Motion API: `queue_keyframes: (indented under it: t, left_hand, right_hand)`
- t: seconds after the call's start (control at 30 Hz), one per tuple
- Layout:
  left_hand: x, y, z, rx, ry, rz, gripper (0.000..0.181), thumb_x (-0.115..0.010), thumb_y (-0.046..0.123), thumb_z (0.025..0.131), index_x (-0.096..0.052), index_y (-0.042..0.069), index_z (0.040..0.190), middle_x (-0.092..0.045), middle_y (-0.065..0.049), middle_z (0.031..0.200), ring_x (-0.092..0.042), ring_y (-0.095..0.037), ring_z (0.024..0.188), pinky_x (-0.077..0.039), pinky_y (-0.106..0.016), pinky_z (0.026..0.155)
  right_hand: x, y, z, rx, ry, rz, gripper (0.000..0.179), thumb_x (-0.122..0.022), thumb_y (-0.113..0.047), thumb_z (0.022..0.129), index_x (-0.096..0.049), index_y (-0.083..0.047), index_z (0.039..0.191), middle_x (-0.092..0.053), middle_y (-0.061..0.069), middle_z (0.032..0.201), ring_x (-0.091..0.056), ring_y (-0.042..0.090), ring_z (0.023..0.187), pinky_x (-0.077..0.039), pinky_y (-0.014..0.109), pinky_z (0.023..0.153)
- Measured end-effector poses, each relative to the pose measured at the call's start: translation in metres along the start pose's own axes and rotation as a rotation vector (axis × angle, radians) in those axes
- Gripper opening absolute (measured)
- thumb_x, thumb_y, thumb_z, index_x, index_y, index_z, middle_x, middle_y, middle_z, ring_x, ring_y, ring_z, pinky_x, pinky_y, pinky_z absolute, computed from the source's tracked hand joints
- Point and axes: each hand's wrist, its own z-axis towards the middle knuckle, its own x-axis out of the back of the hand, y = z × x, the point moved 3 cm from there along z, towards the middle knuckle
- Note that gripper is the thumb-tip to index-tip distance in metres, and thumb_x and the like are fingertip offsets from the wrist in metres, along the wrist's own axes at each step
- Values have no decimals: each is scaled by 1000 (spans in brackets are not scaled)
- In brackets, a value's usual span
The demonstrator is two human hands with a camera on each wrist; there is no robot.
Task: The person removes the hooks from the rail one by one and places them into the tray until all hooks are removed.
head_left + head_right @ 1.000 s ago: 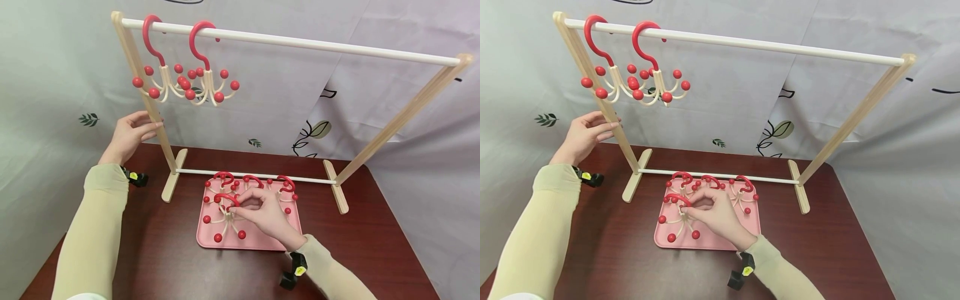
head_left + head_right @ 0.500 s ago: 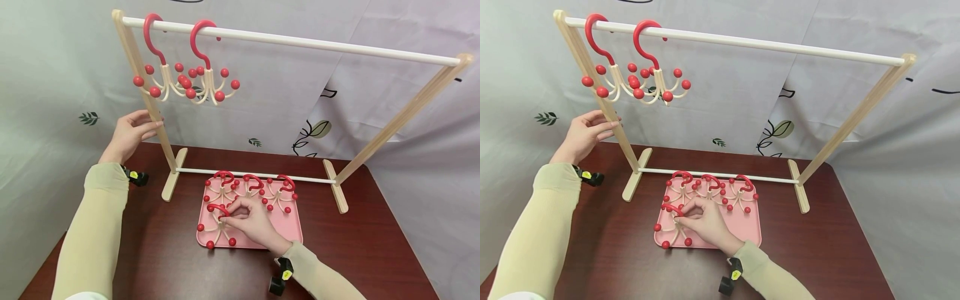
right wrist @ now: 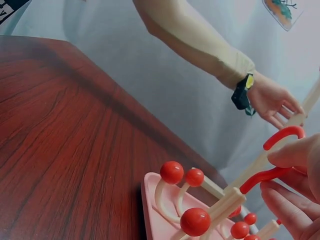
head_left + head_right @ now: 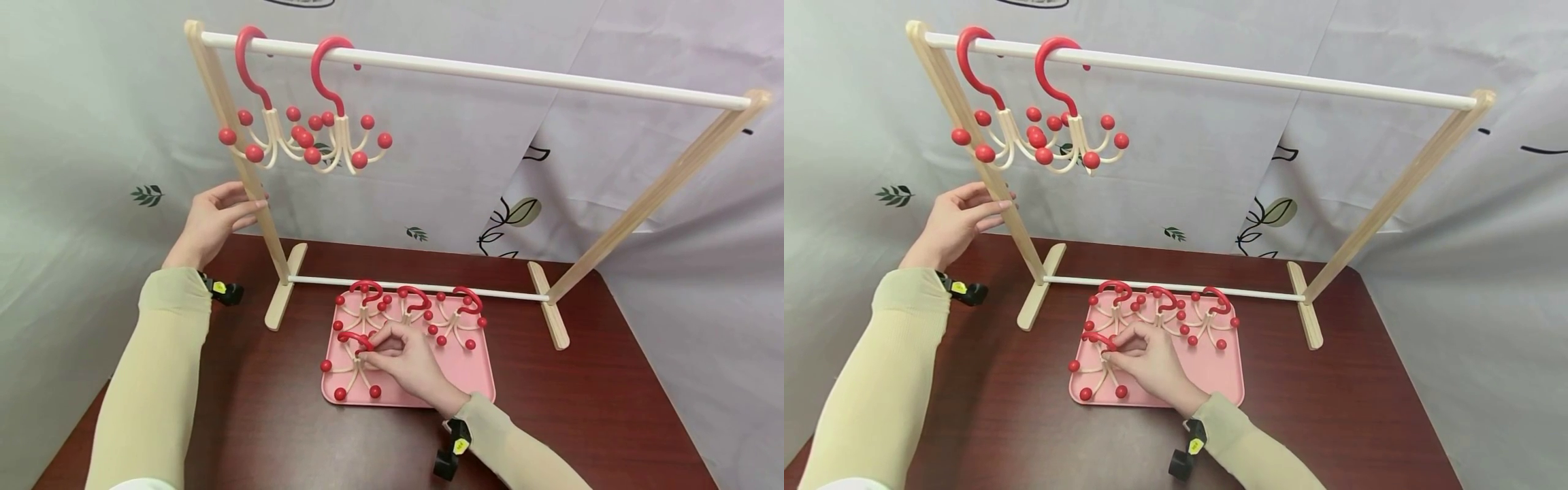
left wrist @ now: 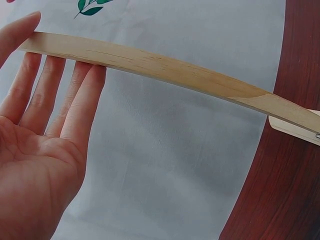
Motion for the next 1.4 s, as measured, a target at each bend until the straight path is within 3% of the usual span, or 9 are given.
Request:
queue_keyframes:
  t: [0.17,0.4,0.5,0.6,0.73,1.07,1.23,1.4]
  left_hand:
    - [0,0,0,-1,1,13,42,-82,12,88,-70,9,128,-72,-5,114,-68,-16,104,-58,-22,84]
    - [-1,2,-1,-2,0,9,42,-82,11,88,-69,8,128,-73,-3,112,-69,-15,103,-58,-22,83]
    - [-1,2,-1,-3,1,19,42,-82,12,88,-69,9,128,-72,-3,112,-68,-15,104,-58,-22,83]
    - [-1,2,-2,-6,-1,24,42,-82,12,88,-69,9,128,-72,-3,112,-68,-15,104,-58,-22,83]
    - [-2,3,-2,-11,-6,19,42,-82,12,89,-69,8,128,-72,-4,113,-69,-15,104,-58,-22,83]
    - [-3,3,-2,-6,-7,2,42,-82,11,88,-70,8,128,-73,-5,113,-69,-15,103,-58,-22,83]
    - [-2,3,-2,-5,-6,4,41,-82,11,89,-70,8,128,-73,-6,114,-69,-15,103,-58,-22,83]
    - [-2,2,-2,1,-4,6,42,-82,11,89,-69,9,128,-73,-5,114,-69,-15,103,-58,-22,83]
  right_hand:
    - [2,3,0,-1,-7,37,21,-82,0,85,-68,2,100,-68,28,107,-75,27,92,-62,36,81]
    - [9,-8,2,70,24,-23,35,-85,-6,84,-70,-2,116,-72,13,113,-70,35,103,-58,36,91]
    - [17,-23,4,125,41,-32,37,-85,-5,85,-69,0,118,-72,13,115,-70,32,105,-57,45,93]
    - [27,-40,6,163,71,-56,35,-84,-5,85,-71,-2,117,-72,12,115,-71,27,106,-58,46,91]
    - [44,-63,8,226,117,-105,33,-85,-8,85,-73,-10,116,-73,7,115,-71,23,104,-60,41,87]
    - [76,-112,20,432,175,-176,39,-84,-2,84,-73,-8,121,-72,5,120,-69,25,111,-55,39,97]
    - [82,-139,30,497,209,-151,41,-83,4,84,-72,-4,123,-71,8,122,-68,27,113,-54,40,99]
    - [76,-176,36,553,240,-112,39,-80,9,83,-70,4,121,-71,15,121,-66,32,115,-52,42,102]
